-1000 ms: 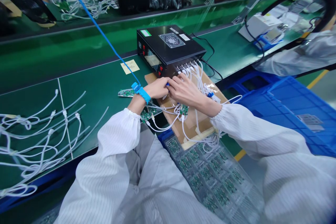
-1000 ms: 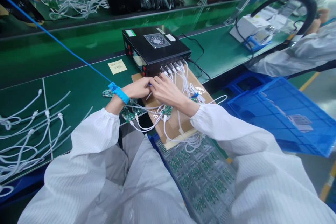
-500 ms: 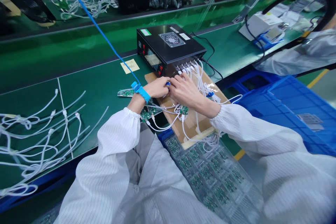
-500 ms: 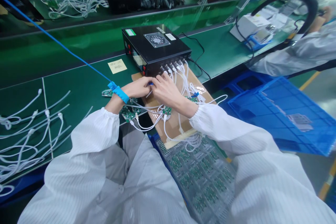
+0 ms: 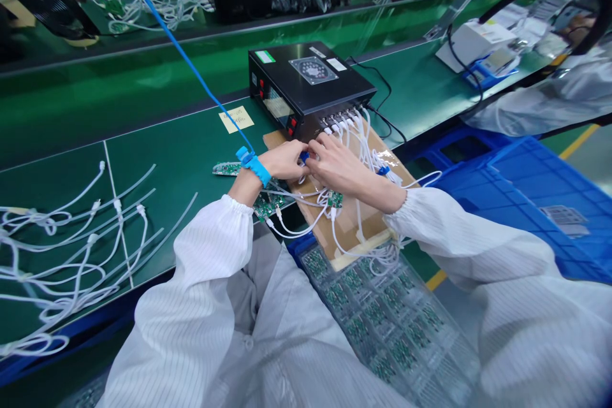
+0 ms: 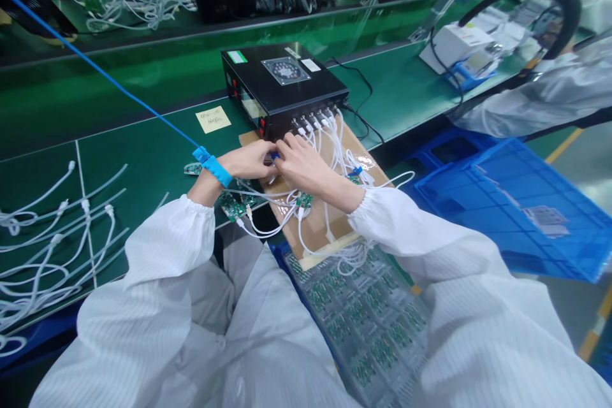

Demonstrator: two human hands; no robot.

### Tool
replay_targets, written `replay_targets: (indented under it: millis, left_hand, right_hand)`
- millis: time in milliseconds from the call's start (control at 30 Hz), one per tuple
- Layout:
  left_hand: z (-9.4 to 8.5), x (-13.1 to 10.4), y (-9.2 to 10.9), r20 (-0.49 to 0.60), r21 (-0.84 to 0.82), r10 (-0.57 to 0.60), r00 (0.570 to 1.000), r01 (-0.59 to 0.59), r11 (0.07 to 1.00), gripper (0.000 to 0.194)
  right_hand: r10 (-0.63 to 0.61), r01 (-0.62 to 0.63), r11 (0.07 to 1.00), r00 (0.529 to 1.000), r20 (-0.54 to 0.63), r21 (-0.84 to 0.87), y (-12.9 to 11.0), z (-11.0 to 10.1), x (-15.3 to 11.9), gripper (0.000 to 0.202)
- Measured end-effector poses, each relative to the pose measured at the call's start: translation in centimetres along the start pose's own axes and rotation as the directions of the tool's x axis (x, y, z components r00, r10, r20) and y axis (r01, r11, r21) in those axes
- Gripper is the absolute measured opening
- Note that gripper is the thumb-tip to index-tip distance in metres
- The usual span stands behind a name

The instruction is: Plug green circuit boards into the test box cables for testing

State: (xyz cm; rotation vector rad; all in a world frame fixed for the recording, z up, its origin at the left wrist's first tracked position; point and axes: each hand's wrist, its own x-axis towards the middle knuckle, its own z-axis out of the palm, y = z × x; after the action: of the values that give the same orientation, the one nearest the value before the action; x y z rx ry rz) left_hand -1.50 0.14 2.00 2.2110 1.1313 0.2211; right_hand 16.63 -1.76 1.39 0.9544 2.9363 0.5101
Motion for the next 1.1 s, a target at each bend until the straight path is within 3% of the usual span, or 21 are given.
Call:
replay_targets:
  millis: [200,433,700,967,1100]
  left_hand:
    - [0.1,0.2,-0.5,-0.037,0.045,0.002,0.999,0.0,0.999,0.038]
    - [0.3,0.3,-0.5,-0.095,0.061,-0.013,0.995,0.019,0.998,0.029]
    - [0.8,0.7,-1.3,-0.125,0.055,0.002,0.992,0.005,0.998,0.03]
    - [0.6,0.5,-1.0,-0.105,0.103,-0.007,0.994,0.018,0.995,0.029]
    - [0.8,0.6,-1.0,-0.084,0.125,0.003,0.996,0.007,0.992,0.035]
  right_hand:
    - [-0.043,0.046,0.998,0.998,-0.047,0.047,0.3,0.0,-0.1,0.025]
    - [-0.079,0.08,0.997,0.996,-0.047,0.015,0.6,0.1,-0.1,0.027]
    - [-0.009,0.008,1.0,0.997,-0.075,-0.015,0.1,0.5,0.4,0.028]
    - [0.04,-0.041,0.999,0.996,-0.08,-0.011,0.3,0.5,0.7,0.025]
    - [0.003,0.0,0.999,0.998,-0.067,0.044,0.6,0.7,0.8,0.021]
